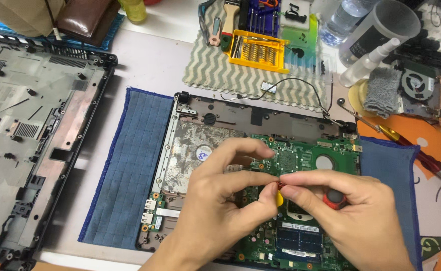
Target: The person uses a red screwdriver to unscrew and remove a cooling fan and heatsink assembly from a laptop motherboard. They then disconnect a small cable, remove a metal bracket, and lift out the CPU chip, placing it on the desk. Finally, they remove a RAM stick from its slot.
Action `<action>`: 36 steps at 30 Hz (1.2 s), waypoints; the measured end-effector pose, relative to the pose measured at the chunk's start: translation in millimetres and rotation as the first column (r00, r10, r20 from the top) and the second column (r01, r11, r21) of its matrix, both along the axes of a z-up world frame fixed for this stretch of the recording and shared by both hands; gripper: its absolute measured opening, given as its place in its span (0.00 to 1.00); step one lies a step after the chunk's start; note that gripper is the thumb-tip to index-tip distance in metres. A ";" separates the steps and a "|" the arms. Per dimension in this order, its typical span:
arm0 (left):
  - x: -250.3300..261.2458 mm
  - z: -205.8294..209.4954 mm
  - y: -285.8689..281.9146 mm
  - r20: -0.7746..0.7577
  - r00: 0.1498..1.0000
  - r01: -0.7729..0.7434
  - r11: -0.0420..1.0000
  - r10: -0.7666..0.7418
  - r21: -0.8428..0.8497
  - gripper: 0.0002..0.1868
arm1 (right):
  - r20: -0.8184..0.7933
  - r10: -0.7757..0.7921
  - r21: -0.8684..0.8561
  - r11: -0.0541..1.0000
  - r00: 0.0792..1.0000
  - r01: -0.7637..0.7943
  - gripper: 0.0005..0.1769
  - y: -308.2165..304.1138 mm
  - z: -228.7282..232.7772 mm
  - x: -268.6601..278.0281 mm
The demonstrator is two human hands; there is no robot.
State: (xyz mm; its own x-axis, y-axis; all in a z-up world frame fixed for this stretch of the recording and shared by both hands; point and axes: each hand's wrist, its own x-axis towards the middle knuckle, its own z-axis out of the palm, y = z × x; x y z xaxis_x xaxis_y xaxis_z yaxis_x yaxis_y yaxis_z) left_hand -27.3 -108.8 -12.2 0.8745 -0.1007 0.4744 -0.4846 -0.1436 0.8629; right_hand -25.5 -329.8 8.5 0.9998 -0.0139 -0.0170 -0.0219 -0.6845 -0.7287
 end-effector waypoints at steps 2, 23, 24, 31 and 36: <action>-0.7 -3.6 -1.7 -0.008 1.000 -0.014 1.000 0.014 -0.010 0.06 | 0.034 0.010 0.012 1.000 0.999 -0.010 0.08 1.5 -2.7 -2.2; -9.7 -20.4 -26.1 -0.042 0.978 -0.201 0.979 0.202 0.028 0.06 | 0.500 0.219 -0.107 0.976 0.838 -0.191 0.01 19.1 -0.2 -9.7; -9.4 -20.9 -27.0 0.016 0.977 -0.213 0.976 0.212 0.041 0.05 | 0.538 0.250 -0.155 0.968 0.805 -0.197 0.00 17.4 0.2 -10.1; -18.6 -11.7 -27.0 -0.068 0.997 -0.032 0.999 0.033 0.013 0.10 | 0.316 0.270 0.063 0.951 0.909 -0.304 0.02 -17.5 10.8 -1.2; -20.6 -4.9 -26.2 -0.271 0.954 0.109 0.990 -0.131 -0.094 0.10 | 0.212 0.342 0.150 0.914 0.916 -0.376 0.06 -38.1 4.4 -0.7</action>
